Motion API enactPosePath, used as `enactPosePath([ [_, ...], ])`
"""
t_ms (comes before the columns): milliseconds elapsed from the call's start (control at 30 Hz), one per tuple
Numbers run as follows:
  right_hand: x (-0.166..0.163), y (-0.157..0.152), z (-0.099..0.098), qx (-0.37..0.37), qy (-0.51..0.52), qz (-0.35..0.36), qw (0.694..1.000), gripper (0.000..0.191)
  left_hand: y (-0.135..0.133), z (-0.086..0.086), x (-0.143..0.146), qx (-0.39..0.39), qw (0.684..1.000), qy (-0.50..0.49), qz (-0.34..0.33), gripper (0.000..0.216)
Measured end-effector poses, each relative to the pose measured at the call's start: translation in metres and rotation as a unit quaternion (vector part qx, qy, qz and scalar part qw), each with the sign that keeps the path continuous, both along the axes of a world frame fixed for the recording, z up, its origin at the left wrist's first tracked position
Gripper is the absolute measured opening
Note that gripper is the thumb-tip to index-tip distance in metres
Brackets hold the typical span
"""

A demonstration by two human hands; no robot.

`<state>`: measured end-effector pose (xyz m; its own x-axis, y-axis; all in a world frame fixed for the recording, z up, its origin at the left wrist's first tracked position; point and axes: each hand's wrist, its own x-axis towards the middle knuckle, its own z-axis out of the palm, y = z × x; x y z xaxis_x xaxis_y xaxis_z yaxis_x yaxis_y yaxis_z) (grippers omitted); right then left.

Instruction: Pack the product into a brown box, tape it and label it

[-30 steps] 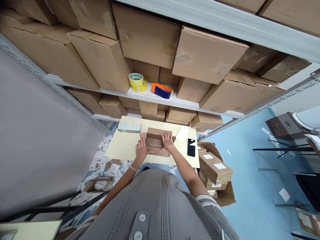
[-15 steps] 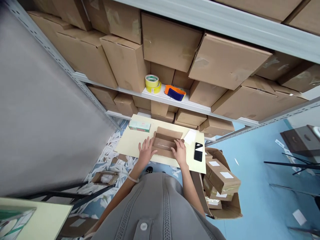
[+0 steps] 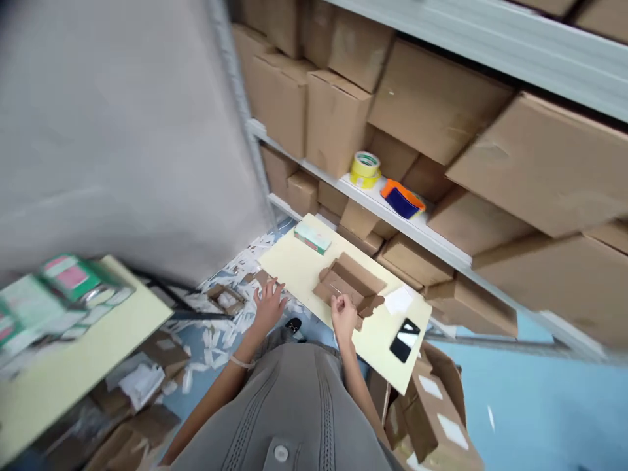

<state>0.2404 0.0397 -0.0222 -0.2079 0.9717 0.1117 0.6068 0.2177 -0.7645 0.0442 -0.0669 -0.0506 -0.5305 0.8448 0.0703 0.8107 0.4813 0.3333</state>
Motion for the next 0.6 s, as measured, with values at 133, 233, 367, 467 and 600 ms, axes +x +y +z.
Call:
enactPosePath([
  [133, -0.004, -0.006, -0.005, -0.015, -0.012, 0.19, 0.982, 0.037, -0.04, -0.002, 0.033, 0.003, 0.994, -0.021, 0.109, 0.04],
  [233, -0.007, -0.011, -0.012, -0.005, -0.019, 0.293, 0.956, 0.037, -0.088, 0.003, 0.054, 0.007, 0.983, -0.027, 0.18, 0.044],
  [367, -0.029, -0.024, -0.015, 0.036, -0.027, 0.397, 0.917, 0.045, -0.177, 0.017, 0.074, -0.01, 0.939, -0.029, 0.343, 0.05],
  [467, -0.061, -0.041, -0.01, 0.049, 0.001, 0.445, 0.894, 0.046, -0.244, 0.03, 0.088, -0.018, 0.873, -0.03, 0.487, 0.054],
  [600, -0.114, -0.076, 0.0, 0.077, 0.046, 0.492, 0.866, 0.046, -0.312, 0.039, 0.103, 0.0, 0.781, -0.016, 0.624, 0.059],
])
